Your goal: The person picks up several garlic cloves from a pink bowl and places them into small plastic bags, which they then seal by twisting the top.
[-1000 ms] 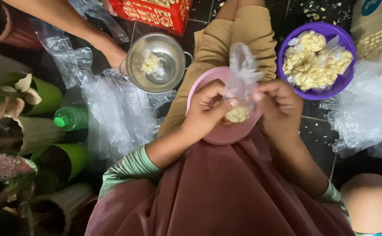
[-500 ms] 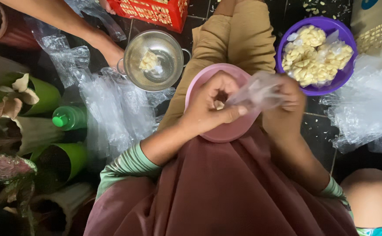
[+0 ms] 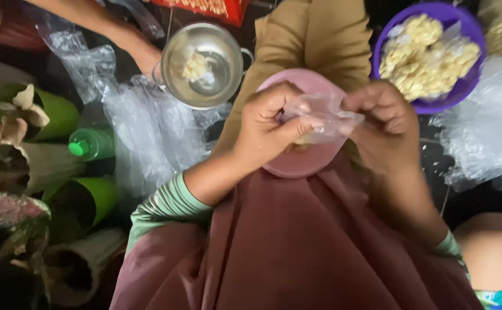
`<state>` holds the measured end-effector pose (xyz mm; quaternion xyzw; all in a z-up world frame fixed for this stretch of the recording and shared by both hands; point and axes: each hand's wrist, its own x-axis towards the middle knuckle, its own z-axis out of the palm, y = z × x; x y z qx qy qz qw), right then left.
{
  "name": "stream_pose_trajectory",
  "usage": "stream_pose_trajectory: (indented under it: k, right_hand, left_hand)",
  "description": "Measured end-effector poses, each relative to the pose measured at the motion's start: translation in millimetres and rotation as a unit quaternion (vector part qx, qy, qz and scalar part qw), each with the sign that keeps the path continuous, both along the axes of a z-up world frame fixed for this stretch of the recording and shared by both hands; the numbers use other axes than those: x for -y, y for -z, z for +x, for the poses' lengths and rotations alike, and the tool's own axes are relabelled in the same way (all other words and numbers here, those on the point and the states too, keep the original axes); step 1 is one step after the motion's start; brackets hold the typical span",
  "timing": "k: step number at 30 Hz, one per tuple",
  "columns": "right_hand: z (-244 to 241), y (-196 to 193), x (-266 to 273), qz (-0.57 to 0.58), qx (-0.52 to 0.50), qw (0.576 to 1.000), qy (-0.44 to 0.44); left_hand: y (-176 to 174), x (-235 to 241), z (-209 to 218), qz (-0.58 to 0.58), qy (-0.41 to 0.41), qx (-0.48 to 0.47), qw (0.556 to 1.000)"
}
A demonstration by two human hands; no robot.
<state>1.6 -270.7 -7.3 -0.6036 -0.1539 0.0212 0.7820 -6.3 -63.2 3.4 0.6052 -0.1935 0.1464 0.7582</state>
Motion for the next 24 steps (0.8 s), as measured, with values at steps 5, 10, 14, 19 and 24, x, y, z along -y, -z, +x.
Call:
stream_pose_trajectory:
  k: [5,10,14,19,24]
  right_hand:
    - [-1,-10,7,-0.061,0.039,0.995,-0.069]
    - [-6,-16,-4,-0.039,0.049,0.998,-0.012]
    - [-11,-20,-1,-0.079,0.059,0.994,0.049]
    - [-5,-23,-2,-0.031,0.066,0.997,0.029]
    - [7,-30,-8,0.082,0.125,0.989,0.017]
  left_hand:
    - [-24,-16,-3,0.109,0.029,0.02,0.993]
    - [-22,-25,-7,0.186,-0.001,0.061,0.981]
    - [-18,-24,-12,0.074,0.006,0.029,0.997]
    - [-19,-24,-8,0.026,0.052,0.026,0.998]
    - [-28,-26,-2,0.07,-0.033,0.085,0.993]
